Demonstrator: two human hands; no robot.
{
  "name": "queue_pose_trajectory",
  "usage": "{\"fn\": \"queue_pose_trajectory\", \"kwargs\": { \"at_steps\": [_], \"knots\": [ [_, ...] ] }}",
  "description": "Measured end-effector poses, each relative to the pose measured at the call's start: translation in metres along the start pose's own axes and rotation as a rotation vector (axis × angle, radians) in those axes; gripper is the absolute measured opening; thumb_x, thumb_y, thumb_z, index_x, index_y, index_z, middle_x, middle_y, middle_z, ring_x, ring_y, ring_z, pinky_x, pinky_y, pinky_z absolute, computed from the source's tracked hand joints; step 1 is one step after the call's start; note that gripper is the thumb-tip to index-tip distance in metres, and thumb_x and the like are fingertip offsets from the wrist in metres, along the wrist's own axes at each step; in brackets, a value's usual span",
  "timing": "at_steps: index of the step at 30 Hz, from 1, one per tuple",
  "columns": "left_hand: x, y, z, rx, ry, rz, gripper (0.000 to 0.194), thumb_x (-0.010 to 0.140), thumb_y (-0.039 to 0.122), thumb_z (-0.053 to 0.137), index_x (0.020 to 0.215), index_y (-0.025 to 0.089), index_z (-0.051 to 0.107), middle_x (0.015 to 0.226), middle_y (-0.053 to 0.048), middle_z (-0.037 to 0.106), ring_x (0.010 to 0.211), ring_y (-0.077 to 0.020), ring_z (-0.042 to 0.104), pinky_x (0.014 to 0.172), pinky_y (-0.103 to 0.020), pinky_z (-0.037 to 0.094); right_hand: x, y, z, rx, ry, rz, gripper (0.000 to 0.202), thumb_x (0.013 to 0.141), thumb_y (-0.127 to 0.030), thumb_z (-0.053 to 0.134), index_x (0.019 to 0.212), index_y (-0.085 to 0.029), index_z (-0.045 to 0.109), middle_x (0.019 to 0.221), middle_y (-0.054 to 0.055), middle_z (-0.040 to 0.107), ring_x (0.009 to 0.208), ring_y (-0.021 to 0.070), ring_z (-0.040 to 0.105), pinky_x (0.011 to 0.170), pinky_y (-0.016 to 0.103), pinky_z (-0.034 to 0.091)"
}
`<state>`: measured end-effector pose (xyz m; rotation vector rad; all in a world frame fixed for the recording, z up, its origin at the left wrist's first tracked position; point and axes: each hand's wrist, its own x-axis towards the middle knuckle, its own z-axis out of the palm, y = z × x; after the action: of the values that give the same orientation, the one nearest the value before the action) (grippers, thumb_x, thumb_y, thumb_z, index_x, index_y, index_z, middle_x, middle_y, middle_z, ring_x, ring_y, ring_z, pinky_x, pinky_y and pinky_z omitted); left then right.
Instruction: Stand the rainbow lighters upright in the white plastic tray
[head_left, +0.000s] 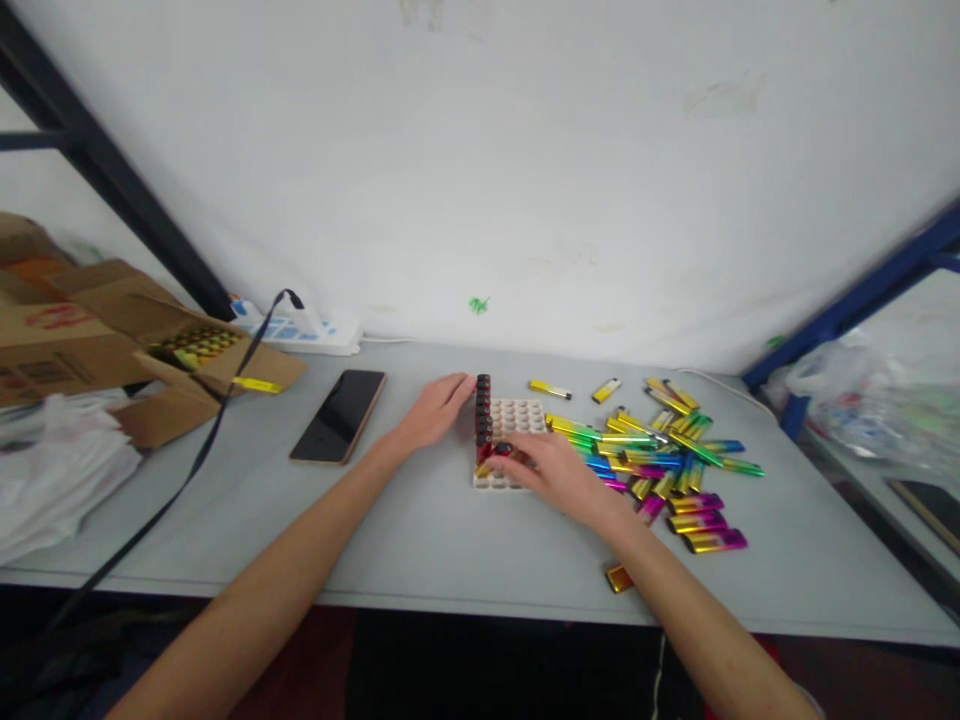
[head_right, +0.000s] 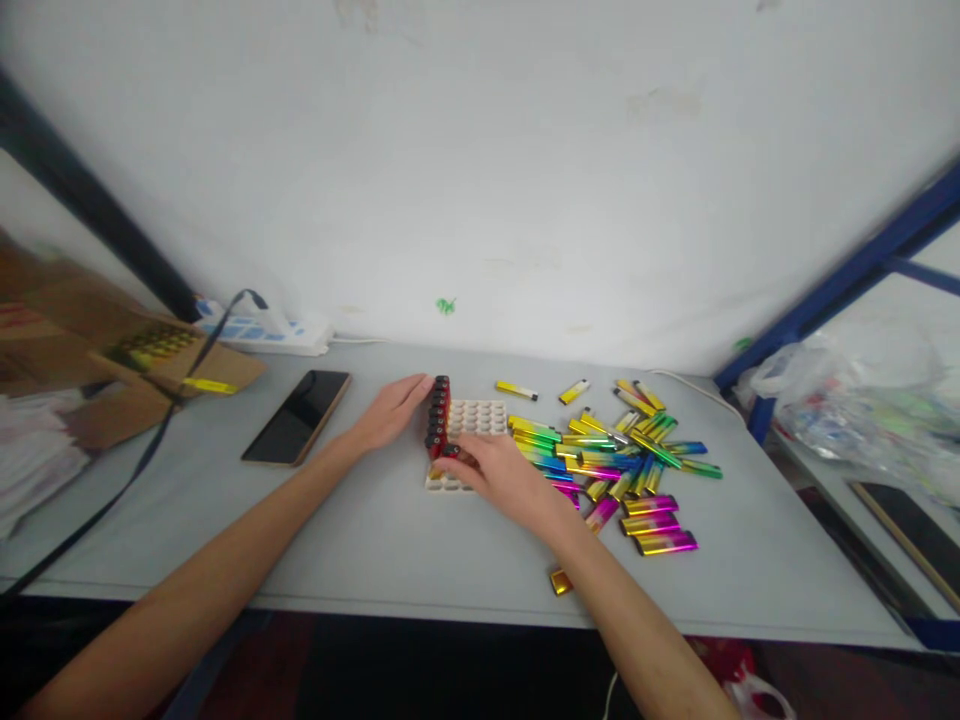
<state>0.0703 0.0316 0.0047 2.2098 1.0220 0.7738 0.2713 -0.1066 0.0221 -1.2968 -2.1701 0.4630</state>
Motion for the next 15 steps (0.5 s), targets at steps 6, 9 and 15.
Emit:
{"fn": "queue_pose_trajectory", "kwargs": {
  "at_steps": [6,9,15],
  "knots": [
    [0.0,0.001,0.0,0.003,0.003,-0.003,0.049,0.107,0.056,0.03,0.086,0.024,0.06,0.091,-0.005,0.071,0.09,-0.0241,0.064,0.089,-0.036,0.049,0.011,-0.006,0.01,-0.29,-0.046,-0.027,0.034,0.108,-0.047,0.058,0.101,-0.016,0.07,0.096,0.011,0.076,0.084,0.0227,0.07,0.075,0.031,0.048],
    [0.0,0.001,0.0,0.004,0.009,-0.007,0.05,0.107,0.058,0.028,0.086,0.024,0.058,0.09,-0.006,0.07,0.089,-0.0245,0.063,0.088,-0.037,0.049,0.014,-0.011,-0.008,-0.295,-0.063,-0.006,0.044,0.104,-0.058,0.06,0.09,-0.017,0.069,0.084,0.007,0.072,0.076,0.0205,0.066,0.07,0.029,0.044],
    [0.002,-0.002,0.0,0.007,-0.004,-0.007,0.053,0.105,0.062,0.028,0.083,0.024,0.058,0.089,-0.006,0.069,0.088,-0.026,0.063,0.089,-0.039,0.05,-0.06,-0.023,-0.074,-0.099,0.122,0.204,0.033,0.106,-0.052,0.059,0.095,-0.023,0.069,0.084,0.002,0.071,0.073,0.0179,0.065,0.072,0.03,0.049]
  ]
}}
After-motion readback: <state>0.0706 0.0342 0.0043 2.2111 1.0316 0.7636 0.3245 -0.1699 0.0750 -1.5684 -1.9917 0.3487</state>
